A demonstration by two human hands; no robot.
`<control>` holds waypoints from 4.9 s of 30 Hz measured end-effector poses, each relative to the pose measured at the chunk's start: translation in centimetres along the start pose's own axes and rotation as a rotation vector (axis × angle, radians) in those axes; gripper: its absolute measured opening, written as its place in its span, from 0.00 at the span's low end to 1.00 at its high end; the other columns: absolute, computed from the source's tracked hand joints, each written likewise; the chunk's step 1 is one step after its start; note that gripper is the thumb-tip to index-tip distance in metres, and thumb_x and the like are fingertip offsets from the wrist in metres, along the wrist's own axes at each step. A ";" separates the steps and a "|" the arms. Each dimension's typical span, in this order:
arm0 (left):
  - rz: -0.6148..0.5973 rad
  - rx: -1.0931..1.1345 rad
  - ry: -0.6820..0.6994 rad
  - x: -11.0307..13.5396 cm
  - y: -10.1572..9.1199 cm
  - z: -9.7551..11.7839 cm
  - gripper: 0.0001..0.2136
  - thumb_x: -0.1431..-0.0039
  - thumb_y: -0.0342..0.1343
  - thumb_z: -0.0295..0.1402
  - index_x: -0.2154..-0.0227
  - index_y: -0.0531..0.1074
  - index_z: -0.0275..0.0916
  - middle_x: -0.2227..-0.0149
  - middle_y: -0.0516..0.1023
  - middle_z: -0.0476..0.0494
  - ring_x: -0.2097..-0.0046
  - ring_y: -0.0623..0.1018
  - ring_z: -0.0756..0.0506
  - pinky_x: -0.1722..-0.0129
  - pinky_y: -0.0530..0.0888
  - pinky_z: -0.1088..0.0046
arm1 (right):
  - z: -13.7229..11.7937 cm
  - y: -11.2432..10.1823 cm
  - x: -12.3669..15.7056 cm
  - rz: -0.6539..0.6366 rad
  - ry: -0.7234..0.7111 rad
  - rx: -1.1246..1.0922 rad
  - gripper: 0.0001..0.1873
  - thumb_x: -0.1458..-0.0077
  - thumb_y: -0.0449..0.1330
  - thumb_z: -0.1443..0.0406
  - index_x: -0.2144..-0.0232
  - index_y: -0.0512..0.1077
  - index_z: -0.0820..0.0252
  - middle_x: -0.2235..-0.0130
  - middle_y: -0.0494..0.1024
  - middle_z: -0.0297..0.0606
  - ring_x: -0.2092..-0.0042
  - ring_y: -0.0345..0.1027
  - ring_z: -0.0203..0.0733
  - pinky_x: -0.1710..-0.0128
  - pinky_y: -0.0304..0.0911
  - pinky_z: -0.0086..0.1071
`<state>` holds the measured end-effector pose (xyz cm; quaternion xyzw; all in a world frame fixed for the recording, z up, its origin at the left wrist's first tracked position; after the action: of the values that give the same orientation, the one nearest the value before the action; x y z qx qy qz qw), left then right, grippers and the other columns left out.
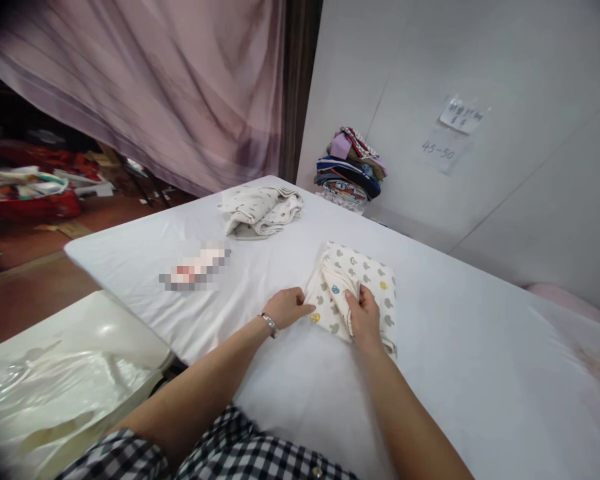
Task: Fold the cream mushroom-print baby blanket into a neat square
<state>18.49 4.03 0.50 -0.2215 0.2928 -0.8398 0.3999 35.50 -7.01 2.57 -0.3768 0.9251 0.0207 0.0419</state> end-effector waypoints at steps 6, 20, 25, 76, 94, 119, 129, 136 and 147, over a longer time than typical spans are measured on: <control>0.055 0.167 -0.001 0.0 -0.2 0.3 0.11 0.55 0.57 0.40 0.78 0.64 0.40 0.79 0.68 0.52 0.77 0.67 0.51 0.79 0.61 0.78 | 0.2 -0.1 0.1 0.013 -0.057 0.182 0.27 0.56 0.62 0.55 0.54 0.67 0.62 0.60 0.76 0.41 0.61 0.69 0.43 0.59 0.64 0.38; -0.129 0.662 -0.246 -0.4 2.1 0.0 0.21 0.47 0.53 0.40 0.53 0.58 0.34 0.78 0.70 0.52 0.84 0.69 0.53 0.86 0.61 0.80 | -1.0 -1.0 -0.2 0.126 -0.058 0.031 0.21 0.55 0.62 0.58 0.58 0.69 0.60 0.59 0.76 0.38 0.59 0.69 0.42 0.56 0.63 0.37; -0.067 0.733 -0.209 -0.5 1.7 0.3 0.17 0.45 0.49 0.32 0.53 0.58 0.36 0.79 0.69 0.54 0.84 0.68 0.54 0.85 0.61 0.81 | 0.0 -1.3 -0.3 0.146 0.027 -0.093 0.22 0.56 0.63 0.57 0.58 0.69 0.60 0.60 0.76 0.38 0.60 0.70 0.42 0.60 0.66 0.35; 0.088 -0.188 -0.063 -6.7 0.6 3.1 0.11 0.46 0.45 0.35 0.66 0.70 0.39 0.62 0.75 0.40 0.60 0.75 0.44 0.65 0.67 0.72 | -1.5 -1.8 -0.7 0.187 0.162 -0.282 0.25 0.62 0.67 0.61 0.59 0.68 0.58 0.62 0.77 0.36 0.61 0.72 0.42 0.64 0.70 0.32; -0.071 -0.044 -0.197 -4.2 -0.5 1.5 0.20 0.55 0.53 0.51 0.64 0.68 0.41 0.62 0.74 0.39 0.67 0.75 0.41 0.75 0.69 0.70 | -0.7 -1.2 -1.0 0.061 0.074 -0.126 0.28 0.57 0.64 0.57 0.53 0.66 0.61 0.54 0.74 0.42 0.55 0.69 0.45 0.54 0.65 0.40; -0.336 0.702 -0.229 -2.5 1.8 1.0 0.04 0.45 0.48 0.32 0.71 0.63 0.36 0.83 0.68 0.53 0.82 0.70 0.53 0.84 0.62 0.81 | -2.0 4.0 3.7 -0.346 -0.522 0.873 0.32 0.49 0.56 0.55 0.43 0.57 0.58 0.47 0.67 0.45 0.47 0.61 0.49 0.48 0.58 0.43; -0.363 0.727 -0.218 -2.5 2.0 0.9 0.06 0.44 0.48 0.34 0.71 0.63 0.36 0.82 0.70 0.52 0.82 0.71 0.53 0.85 0.61 0.82 | -1.5 3.0 3.4 -0.289 -0.292 0.661 0.29 0.48 0.56 0.56 0.45 0.61 0.59 0.47 0.67 0.43 0.46 0.60 0.48 0.47 0.56 0.42; -0.431 0.702 -0.221 -1.7 1.4 1.4 0.10 0.56 0.55 0.27 0.68 0.64 0.36 0.80 0.71 0.53 0.80 0.71 0.54 0.83 0.62 0.83 | -1.8 3.0 2.8 -0.255 -0.228 0.579 0.29 0.49 0.56 0.56 0.46 0.62 0.61 0.47 0.68 0.45 0.46 0.60 0.47 0.46 0.55 0.42; -0.276 0.526 -0.142 -2.3 2.6 1.1 0.11 0.56 0.55 0.27 0.68 0.61 0.37 0.80 0.71 0.52 0.81 0.71 0.53 0.82 0.67 0.81 | -3.5 4.6 1.8 -0.245 -0.177 0.795 0.39 0.54 0.57 0.50 0.41 0.55 0.55 0.46 0.66 0.45 0.47 0.61 0.52 0.51 0.57 0.44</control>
<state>21.87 4.25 -0.78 -0.2064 0.0039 -0.9157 0.3449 30.73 -5.22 5.87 -0.4353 0.8024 -0.3105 0.2652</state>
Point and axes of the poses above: each hand's wrist, its own x-axis away from the middle knuckle, its own y-axis out of the palm, z = x × y, the point moved 6 cm from there along -x, towards the middle knuckle
